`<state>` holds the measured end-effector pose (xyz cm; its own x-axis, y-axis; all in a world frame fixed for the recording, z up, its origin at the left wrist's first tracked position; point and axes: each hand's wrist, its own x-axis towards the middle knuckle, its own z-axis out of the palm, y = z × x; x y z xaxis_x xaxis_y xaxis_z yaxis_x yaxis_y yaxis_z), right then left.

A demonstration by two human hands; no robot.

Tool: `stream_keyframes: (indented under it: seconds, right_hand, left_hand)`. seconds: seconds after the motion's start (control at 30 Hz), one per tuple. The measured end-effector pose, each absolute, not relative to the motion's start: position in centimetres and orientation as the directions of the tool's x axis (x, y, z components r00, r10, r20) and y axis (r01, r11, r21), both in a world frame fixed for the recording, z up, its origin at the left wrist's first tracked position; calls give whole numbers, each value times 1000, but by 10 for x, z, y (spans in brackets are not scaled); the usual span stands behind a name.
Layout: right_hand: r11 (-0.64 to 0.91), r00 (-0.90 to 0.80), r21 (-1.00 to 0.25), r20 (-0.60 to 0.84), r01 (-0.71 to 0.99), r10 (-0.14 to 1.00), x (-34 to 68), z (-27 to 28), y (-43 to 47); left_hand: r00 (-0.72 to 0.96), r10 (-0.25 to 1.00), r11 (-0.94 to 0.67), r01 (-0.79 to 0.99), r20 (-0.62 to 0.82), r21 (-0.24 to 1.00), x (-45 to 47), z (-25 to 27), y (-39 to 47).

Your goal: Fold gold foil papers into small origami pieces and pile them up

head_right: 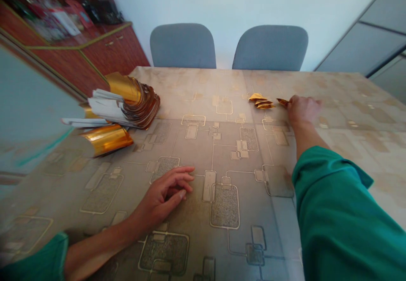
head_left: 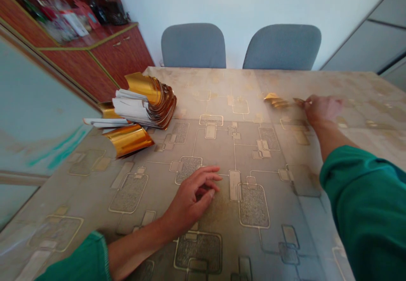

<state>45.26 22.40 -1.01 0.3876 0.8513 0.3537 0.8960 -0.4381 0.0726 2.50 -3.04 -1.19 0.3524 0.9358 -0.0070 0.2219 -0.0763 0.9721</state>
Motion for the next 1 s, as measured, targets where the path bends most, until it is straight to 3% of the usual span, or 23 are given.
stream_keyframes:
  seconds: [0.73,0.87,1.0]
  right_hand:
    - [-306,297,0,234,952,926,412,7,230]
    - [-224,228,-44,243,974,943,408,13,225]
    - [-175,197,-99,316,980,928,408,22,213]
  left_hand:
    - [347,937,-103,151,45,983,27,-12,-32]
    - [389,896,-323,240,214,915,20,-5,-28]
    - [407,817,-573,496,409,652,-18,9,-9]
